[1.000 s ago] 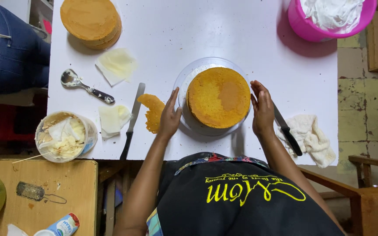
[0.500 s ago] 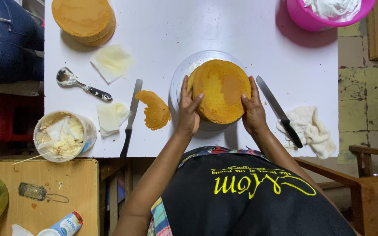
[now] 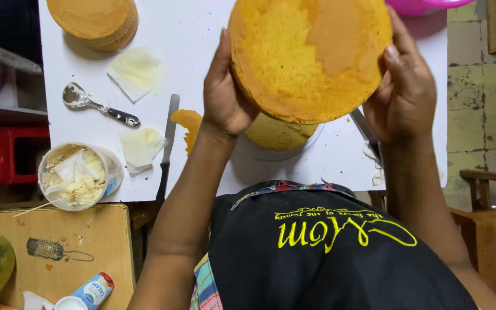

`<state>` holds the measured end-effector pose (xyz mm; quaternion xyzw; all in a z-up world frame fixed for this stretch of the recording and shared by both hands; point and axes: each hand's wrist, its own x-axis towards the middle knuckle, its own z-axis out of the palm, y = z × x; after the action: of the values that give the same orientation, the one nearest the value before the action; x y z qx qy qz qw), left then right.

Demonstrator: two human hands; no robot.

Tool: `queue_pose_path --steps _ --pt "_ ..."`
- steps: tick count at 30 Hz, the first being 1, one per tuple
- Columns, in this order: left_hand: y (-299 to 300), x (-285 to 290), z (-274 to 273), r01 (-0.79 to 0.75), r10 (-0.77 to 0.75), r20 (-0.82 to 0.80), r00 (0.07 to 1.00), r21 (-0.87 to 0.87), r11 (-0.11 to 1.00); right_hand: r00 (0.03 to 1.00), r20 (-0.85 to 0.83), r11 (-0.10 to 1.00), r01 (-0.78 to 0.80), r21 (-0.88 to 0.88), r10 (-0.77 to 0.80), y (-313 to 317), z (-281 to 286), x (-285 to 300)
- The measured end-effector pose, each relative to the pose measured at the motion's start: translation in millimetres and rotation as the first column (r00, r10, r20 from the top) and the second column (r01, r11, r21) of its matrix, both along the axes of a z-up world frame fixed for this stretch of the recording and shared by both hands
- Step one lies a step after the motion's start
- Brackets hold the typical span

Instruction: Trimming and stacking cake layers on a rotating stand

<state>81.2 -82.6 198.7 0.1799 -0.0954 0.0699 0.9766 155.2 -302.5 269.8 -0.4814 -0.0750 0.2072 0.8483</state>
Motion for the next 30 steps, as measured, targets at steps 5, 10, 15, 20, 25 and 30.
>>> queue_pose_path --steps 5,10,15,20,25,30 --pt "-1.1 -2.9 37.5 -0.051 0.066 -0.203 0.977 0.078 0.996 1.0 -0.005 1.0 0.031 -0.007 -0.031 -2.5 6.4 5.3" --pt "-1.6 -19.0 -40.1 -0.175 0.25 -0.474 0.844 0.198 0.964 0.998 -0.062 0.998 -0.035 -0.049 0.032 -8.7 -99.1 13.0" --pt "-7.3 -37.7 -127.3 -0.099 0.275 -0.575 0.77 0.318 0.943 0.994 -0.089 0.945 -0.093 -0.313 0.068 -13.3 -179.3 5.8" --pt "-7.2 -36.4 -152.8 -0.12 0.252 -0.615 0.747 0.248 0.961 0.769 0.602 0.656 0.343 -0.672 0.214 -35.6 -172.3 -0.9" --pt "-2.1 -30.9 -158.1 -0.113 0.208 -0.658 0.724 0.185 0.976 0.109 0.86 0.689 0.552 -0.47 0.499 -59.6 -207.4 -37.4" --pt "-0.2 -24.7 -166.2 -0.109 0.164 -0.698 0.697 0.123 0.986 -0.136 0.774 0.608 0.706 -0.363 0.619 -55.4 -231.8 -47.9"
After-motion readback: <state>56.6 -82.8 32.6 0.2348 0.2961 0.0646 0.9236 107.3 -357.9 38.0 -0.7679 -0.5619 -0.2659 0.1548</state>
